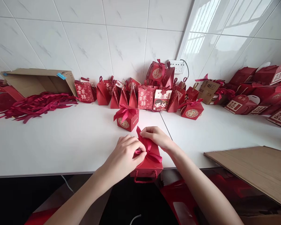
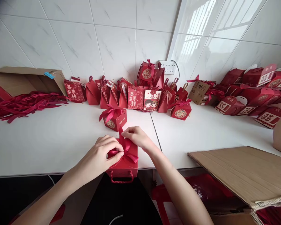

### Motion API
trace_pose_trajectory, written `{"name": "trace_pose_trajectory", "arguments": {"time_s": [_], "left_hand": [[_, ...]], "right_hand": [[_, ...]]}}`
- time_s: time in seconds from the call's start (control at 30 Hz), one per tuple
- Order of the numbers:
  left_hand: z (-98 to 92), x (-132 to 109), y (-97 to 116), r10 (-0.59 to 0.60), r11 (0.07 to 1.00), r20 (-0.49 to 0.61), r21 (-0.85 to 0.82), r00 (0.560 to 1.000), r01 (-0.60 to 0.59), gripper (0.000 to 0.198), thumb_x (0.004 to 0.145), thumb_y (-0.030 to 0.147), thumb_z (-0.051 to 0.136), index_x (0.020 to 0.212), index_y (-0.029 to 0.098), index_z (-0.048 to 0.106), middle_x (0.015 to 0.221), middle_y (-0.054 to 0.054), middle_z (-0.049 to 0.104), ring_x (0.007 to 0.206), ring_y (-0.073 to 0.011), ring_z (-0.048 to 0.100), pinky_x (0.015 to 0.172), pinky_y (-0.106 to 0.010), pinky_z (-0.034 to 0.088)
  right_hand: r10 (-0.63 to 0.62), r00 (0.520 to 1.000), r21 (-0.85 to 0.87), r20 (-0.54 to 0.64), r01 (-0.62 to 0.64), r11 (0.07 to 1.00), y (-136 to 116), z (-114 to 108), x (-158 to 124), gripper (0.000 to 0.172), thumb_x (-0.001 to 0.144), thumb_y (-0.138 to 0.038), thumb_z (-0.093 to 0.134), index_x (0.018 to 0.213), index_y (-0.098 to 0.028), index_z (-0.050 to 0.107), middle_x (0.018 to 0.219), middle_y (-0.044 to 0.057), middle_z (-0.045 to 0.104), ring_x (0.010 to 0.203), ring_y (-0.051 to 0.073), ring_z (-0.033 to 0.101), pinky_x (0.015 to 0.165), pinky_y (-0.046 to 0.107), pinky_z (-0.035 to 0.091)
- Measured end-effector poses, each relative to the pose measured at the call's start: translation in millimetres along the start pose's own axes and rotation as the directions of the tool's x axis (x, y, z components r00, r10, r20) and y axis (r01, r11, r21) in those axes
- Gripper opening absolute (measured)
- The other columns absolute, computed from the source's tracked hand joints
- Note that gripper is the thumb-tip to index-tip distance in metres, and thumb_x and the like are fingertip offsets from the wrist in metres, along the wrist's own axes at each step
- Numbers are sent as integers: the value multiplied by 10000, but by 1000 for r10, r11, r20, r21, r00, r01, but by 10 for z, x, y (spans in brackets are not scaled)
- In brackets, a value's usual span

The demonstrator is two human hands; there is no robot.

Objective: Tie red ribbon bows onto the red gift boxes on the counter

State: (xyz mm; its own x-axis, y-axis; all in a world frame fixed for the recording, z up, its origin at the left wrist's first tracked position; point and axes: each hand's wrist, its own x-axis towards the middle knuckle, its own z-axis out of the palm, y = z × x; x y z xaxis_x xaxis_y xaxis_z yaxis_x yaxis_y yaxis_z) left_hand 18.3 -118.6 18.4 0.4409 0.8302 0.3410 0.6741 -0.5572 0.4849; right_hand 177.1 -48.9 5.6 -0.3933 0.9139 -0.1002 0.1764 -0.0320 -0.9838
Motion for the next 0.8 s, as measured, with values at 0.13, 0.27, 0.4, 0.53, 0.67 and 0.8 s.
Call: {"name": "trace_pose_trajectory", "arguments": {"time_s": [0.13,0.27,0.4,0.53,0.67,0.8], "left_hand": [[14,1,-4,-4,1000,-5,-21,1000,4,73,834,193,535,783,212,584,806,-6,620,829,-184,545,806,-327,419],[11,8,9,1,1000,2,-21,1000,-1,96,830,176,531,755,209,580,786,-6,616,804,-182,535,787,-326,424],[10,9,10,13,1000,-7,-11,1000,-13,119,816,159,543,710,203,576,744,-4,619,772,-179,528,776,-327,426],[20,14,-8,25,1000,-7,10,1000,-24,119,813,147,547,710,197,578,737,1,624,765,-171,534,782,-324,433],[20,16,-11,18,1000,-6,-7,1000,-18,104,818,151,550,737,204,590,728,10,613,765,-164,536,783,-313,443],[5,8,0,9,1000,0,-27,1000,-9,95,825,147,560,753,198,595,727,20,604,764,-151,533,787,-302,446]], "right_hand": [[18,1000,16,-21,-17,1000,9,16,12,216,677,-368,614,621,-163,574,590,-41,506,554,93,405,543,251,287],[7,1000,4,-7,-7,1000,23,16,13,230,684,-381,602,622,-165,557,591,-39,498,548,93,397,537,253,282],[9,999,6,-37,-9,1000,42,55,29,225,697,-373,595,609,-173,540,571,-44,474,530,92,380,526,256,269],[-4,998,-14,-65,3,1000,43,46,55,239,718,-378,604,612,-174,539,592,-32,503,545,99,419,547,255,309],[49,992,66,-117,-41,997,79,-171,24,391,756,-551,590,833,-170,633,900,65,654,777,177,584,705,289,422],[236,964,7,-120,-237,971,153,-368,-77,561,760,-693,494,804,-160,666,936,106,665,827,224,597,753,340,427]]}}
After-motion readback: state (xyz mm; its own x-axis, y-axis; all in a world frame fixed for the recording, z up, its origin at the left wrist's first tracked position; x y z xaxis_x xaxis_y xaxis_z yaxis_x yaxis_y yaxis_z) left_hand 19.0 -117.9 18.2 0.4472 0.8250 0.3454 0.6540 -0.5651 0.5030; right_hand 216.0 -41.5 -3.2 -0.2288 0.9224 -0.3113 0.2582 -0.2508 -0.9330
